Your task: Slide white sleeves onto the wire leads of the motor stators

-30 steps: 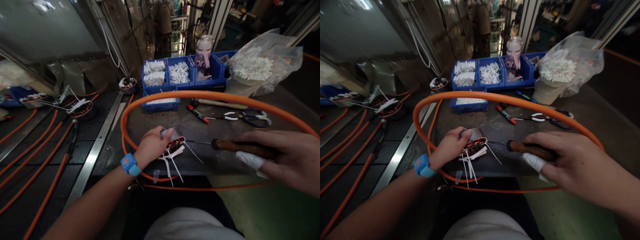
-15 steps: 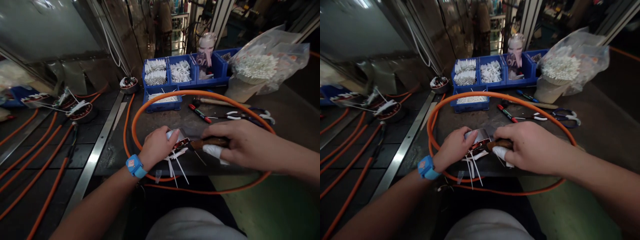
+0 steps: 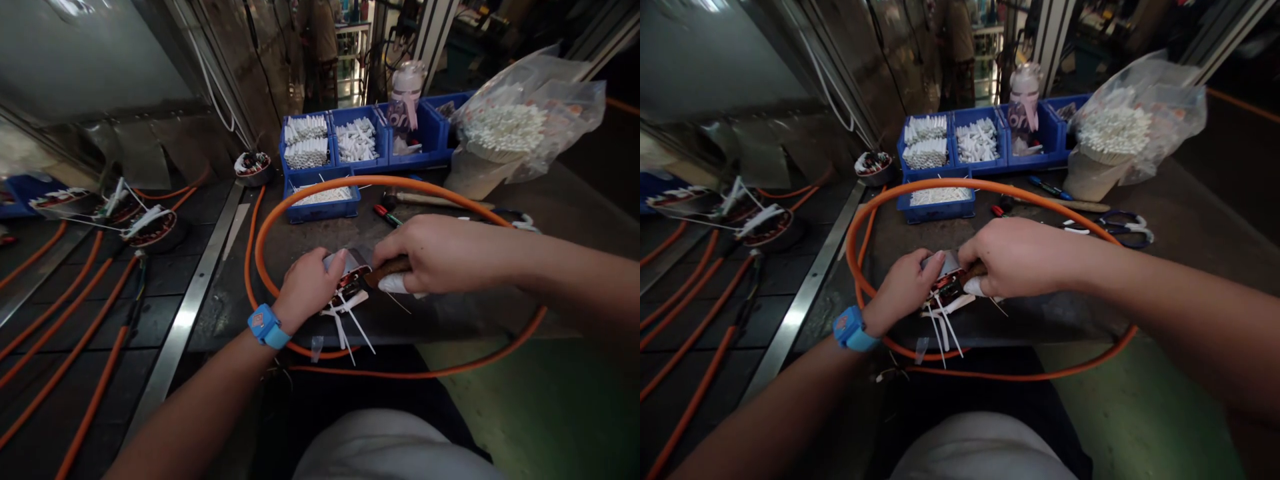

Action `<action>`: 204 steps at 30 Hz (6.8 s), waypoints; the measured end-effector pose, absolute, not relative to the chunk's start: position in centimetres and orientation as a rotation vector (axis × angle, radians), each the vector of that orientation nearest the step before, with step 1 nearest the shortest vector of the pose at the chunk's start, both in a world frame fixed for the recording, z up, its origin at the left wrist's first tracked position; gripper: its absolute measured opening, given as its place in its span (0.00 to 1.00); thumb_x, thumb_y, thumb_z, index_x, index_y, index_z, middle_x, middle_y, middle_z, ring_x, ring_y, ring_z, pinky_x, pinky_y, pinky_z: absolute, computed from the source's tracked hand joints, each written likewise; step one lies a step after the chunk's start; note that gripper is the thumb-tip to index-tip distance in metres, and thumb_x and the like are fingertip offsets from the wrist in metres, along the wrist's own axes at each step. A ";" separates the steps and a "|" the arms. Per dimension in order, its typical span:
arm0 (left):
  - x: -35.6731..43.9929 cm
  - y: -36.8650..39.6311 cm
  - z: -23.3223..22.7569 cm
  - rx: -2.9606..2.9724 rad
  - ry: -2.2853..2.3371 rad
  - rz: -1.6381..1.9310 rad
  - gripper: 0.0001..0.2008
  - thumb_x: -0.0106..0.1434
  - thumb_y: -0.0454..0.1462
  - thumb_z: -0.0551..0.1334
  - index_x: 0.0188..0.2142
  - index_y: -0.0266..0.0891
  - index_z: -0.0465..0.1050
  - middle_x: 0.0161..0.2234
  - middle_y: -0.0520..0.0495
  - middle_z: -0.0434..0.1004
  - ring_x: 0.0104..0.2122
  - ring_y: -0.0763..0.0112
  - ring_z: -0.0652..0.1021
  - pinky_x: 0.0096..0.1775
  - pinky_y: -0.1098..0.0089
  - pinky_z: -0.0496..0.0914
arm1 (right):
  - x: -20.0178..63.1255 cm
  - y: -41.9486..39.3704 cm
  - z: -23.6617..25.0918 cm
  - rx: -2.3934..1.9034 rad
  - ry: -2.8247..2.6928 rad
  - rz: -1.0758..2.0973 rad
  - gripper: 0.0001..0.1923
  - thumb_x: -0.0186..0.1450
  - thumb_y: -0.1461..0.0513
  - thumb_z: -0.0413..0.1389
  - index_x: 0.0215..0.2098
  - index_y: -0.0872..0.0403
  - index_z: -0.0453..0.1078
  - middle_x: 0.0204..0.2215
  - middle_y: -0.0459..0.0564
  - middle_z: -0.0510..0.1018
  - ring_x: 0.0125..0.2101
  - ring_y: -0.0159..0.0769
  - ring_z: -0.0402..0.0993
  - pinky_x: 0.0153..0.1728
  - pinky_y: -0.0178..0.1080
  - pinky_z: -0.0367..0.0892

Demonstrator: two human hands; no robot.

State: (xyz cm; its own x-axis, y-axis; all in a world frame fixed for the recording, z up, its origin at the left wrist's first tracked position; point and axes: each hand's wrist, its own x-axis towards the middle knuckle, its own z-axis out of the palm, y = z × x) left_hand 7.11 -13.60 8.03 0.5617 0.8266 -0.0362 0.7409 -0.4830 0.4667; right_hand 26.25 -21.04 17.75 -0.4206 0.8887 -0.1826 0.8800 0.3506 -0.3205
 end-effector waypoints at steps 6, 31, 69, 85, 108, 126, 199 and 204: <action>7.3 -13.6 8.2 2.362 1.295 0.261 0.27 0.64 0.54 0.42 0.30 0.37 0.69 0.29 0.42 0.74 0.31 0.62 0.75 0.32 0.67 0.64 | 25.4 -19.9 18.8 -1.612 -2.691 0.516 0.09 0.55 0.62 0.56 0.33 0.48 0.75 0.21 0.42 0.75 0.18 0.28 0.65 0.21 0.32 0.50; 6.9 -13.6 7.8 2.396 1.280 0.324 0.28 0.65 0.55 0.41 0.28 0.37 0.67 0.26 0.43 0.72 0.29 0.63 0.73 0.31 0.66 0.61 | 25.9 -27.1 16.8 -1.842 -2.640 0.156 0.19 0.54 0.64 0.54 0.45 0.47 0.71 0.27 0.46 0.74 0.23 0.31 0.68 0.23 0.33 0.50; 7.4 -4.3 6.6 1.695 1.302 0.402 0.21 0.56 0.51 0.57 0.26 0.34 0.71 0.24 0.44 0.75 0.26 0.65 0.74 0.30 0.67 0.68 | 33.9 -28.7 6.4 -2.307 -1.868 -0.368 0.23 0.59 0.63 0.48 0.54 0.54 0.63 0.44 0.57 0.73 0.38 0.46 0.72 0.30 0.40 0.67; 3.2 -8.7 10.3 2.433 0.734 0.294 0.21 0.58 0.36 0.52 0.51 0.41 0.68 0.53 0.45 0.69 0.53 0.62 0.68 0.56 0.58 0.59 | 45.9 -21.1 3.3 -2.224 -1.616 -0.450 0.20 0.64 0.60 0.46 0.51 0.59 0.65 0.40 0.62 0.74 0.38 0.44 0.70 0.32 0.38 0.62; 3.3 -14.1 6.2 2.468 0.843 0.411 0.14 0.50 0.44 0.67 0.29 0.40 0.66 0.34 0.47 0.72 0.41 0.61 0.70 0.45 0.61 0.62 | 26.5 -16.2 8.5 -1.103 -2.631 0.775 0.13 0.58 0.69 0.53 0.41 0.56 0.72 0.37 0.51 0.71 0.38 0.35 0.69 0.39 0.36 0.62; 2.8 -15.1 6.2 2.587 0.810 0.472 0.14 0.57 0.46 0.62 0.38 0.40 0.69 0.38 0.44 0.72 0.41 0.61 0.70 0.44 0.61 0.63 | 25.5 -16.9 9.2 -1.279 -2.602 0.770 0.10 0.56 0.62 0.58 0.36 0.56 0.71 0.35 0.49 0.69 0.34 0.34 0.67 0.34 0.34 0.59; 2.6 -16.9 3.6 2.617 0.660 0.753 0.25 0.59 0.36 0.58 0.56 0.38 0.58 0.48 0.40 0.71 0.48 0.59 0.70 0.51 0.55 0.57 | 28.8 -24.7 4.6 -1.464 -1.368 0.460 0.10 0.58 0.61 0.57 0.39 0.52 0.68 0.30 0.47 0.74 0.28 0.31 0.72 0.28 0.32 0.68; 3.5 -17.5 4.7 2.454 0.911 0.717 0.16 0.64 0.38 0.55 0.51 0.39 0.64 0.40 0.45 0.74 0.40 0.65 0.72 0.48 0.59 0.60 | 24.9 -30.6 2.6 -1.359 -1.520 0.345 0.07 0.61 0.65 0.52 0.38 0.49 0.64 0.29 0.47 0.74 0.28 0.33 0.73 0.27 0.33 0.70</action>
State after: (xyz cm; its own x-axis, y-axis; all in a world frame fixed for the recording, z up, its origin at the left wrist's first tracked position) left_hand 3.52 -17.49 4.73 0.6515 0.6893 0.3170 0.4706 -0.6948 0.5438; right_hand 24.94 -30.61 2.65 0.1611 0.8599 0.4844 0.5667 0.3213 -0.7587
